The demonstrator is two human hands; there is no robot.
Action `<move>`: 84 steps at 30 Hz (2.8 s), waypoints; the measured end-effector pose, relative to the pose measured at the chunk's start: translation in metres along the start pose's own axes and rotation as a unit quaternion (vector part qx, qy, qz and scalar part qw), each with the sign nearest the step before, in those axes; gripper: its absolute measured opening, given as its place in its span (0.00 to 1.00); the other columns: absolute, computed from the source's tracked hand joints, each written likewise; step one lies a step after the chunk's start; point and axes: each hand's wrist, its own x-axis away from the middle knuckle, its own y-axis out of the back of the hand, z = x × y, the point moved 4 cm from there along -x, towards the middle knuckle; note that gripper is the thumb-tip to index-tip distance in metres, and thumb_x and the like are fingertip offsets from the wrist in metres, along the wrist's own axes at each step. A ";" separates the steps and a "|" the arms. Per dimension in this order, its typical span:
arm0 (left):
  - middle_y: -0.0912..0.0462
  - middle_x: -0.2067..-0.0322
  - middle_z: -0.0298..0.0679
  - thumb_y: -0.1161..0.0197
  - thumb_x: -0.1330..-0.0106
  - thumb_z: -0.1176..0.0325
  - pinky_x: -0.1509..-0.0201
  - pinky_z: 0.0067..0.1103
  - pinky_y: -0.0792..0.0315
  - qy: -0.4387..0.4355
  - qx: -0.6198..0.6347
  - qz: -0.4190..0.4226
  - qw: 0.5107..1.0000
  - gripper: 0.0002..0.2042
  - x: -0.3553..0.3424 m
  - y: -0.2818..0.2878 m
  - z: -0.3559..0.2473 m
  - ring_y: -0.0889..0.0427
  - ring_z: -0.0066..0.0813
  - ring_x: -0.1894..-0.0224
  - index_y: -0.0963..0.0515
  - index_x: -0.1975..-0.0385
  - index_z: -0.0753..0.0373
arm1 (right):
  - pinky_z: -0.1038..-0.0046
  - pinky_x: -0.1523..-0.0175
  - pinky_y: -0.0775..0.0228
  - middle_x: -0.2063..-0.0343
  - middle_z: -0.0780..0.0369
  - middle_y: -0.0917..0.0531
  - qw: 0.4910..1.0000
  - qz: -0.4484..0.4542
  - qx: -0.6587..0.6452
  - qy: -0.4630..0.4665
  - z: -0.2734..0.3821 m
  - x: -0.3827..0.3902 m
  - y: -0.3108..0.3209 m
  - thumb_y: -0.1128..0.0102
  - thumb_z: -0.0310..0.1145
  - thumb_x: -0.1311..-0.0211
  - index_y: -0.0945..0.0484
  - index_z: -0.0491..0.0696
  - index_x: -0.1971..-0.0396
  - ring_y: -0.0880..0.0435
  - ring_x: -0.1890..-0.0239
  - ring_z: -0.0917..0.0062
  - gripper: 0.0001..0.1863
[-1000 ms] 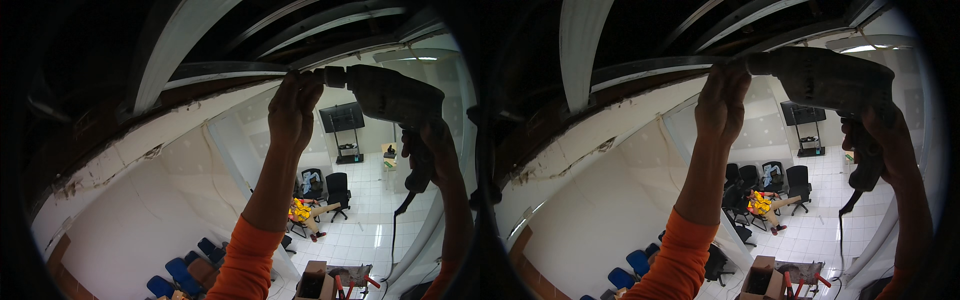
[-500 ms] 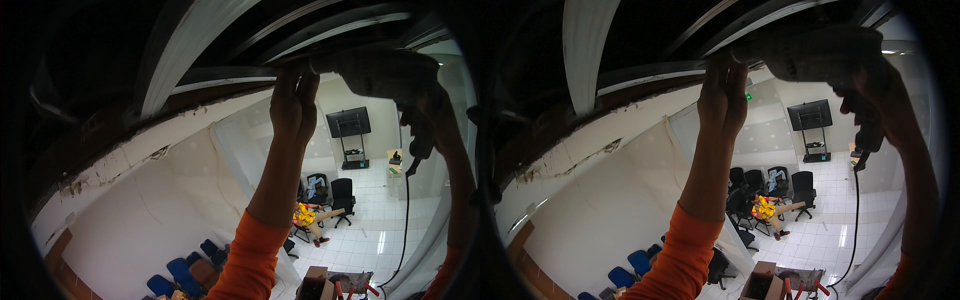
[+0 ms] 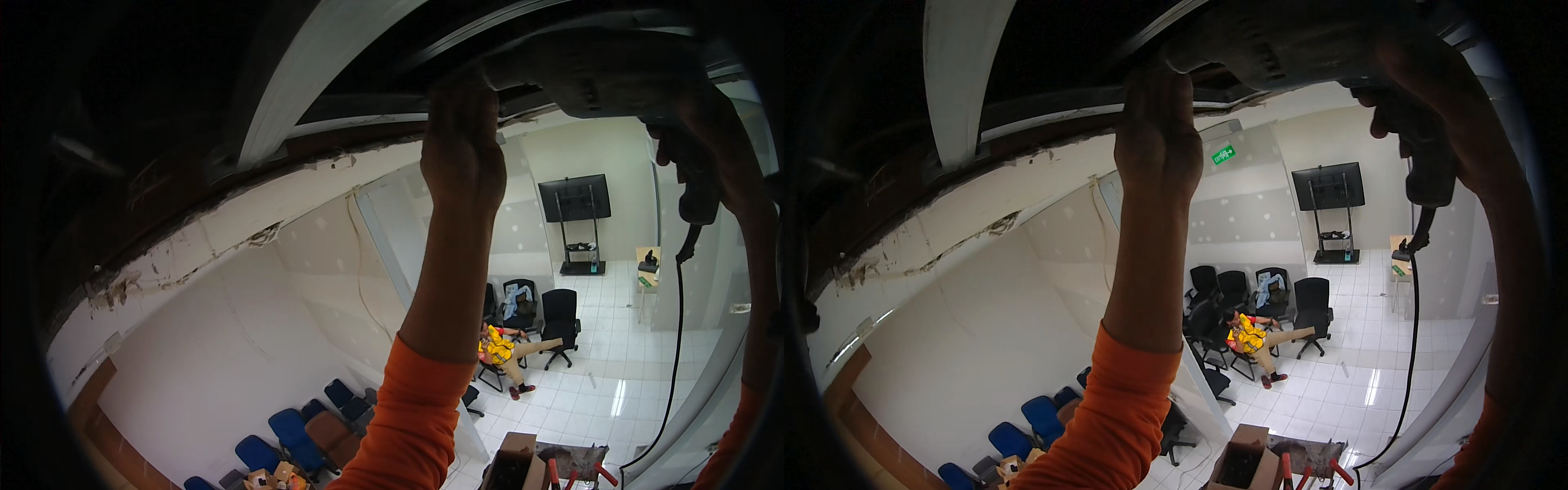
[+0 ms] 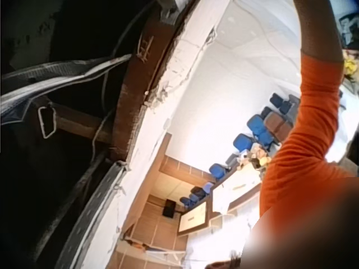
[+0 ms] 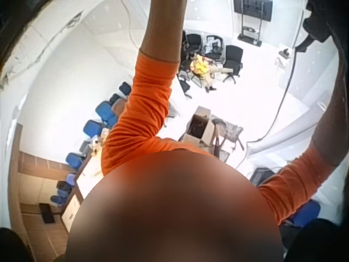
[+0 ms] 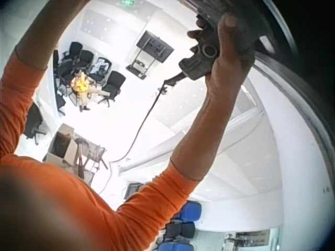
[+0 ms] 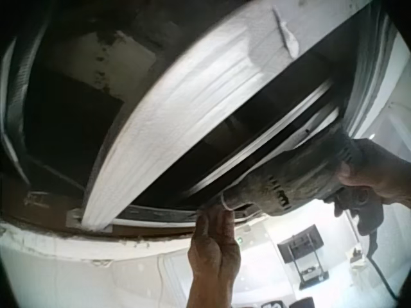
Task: The person installs metal ceiling rails by positioning them against the ceiling and securing them with a power drill and hammer. The person repeatedly picks up rails, aligns them, drills screws, and taps them into place while working from a ladder.
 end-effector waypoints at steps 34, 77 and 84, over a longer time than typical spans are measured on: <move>0.21 0.47 0.40 0.55 0.19 0.64 0.28 0.28 0.34 -0.071 -0.029 0.041 0.996 0.12 0.010 -0.023 -0.048 0.25 0.30 0.40 0.27 0.49 0.62 | 0.69 0.63 0.12 0.60 0.54 0.14 0.938 0.200 -0.261 0.106 0.065 -0.020 -0.011 0.31 0.39 0.34 0.22 0.40 0.49 0.11 0.66 0.71 0.22; 0.20 0.47 0.43 0.62 0.17 0.60 0.24 0.27 0.35 -0.093 0.028 0.000 0.995 0.16 0.004 -0.020 -0.047 0.26 0.30 0.36 0.28 0.49 0.63 | 0.73 0.66 0.17 0.68 0.57 0.12 0.953 0.228 -0.196 0.044 0.110 -0.035 -0.018 0.23 0.53 0.46 0.20 0.43 0.51 0.11 0.71 0.71 0.32; 0.21 0.45 0.42 0.60 0.18 0.59 0.24 0.27 0.35 -0.095 0.041 -0.007 0.995 0.16 0.004 -0.018 -0.044 0.26 0.30 0.36 0.28 0.47 0.62 | 0.72 0.64 0.18 0.65 0.56 0.12 0.951 0.234 -0.200 0.019 0.099 -0.039 -0.018 0.25 0.52 0.43 0.21 0.42 0.51 0.11 0.69 0.70 0.31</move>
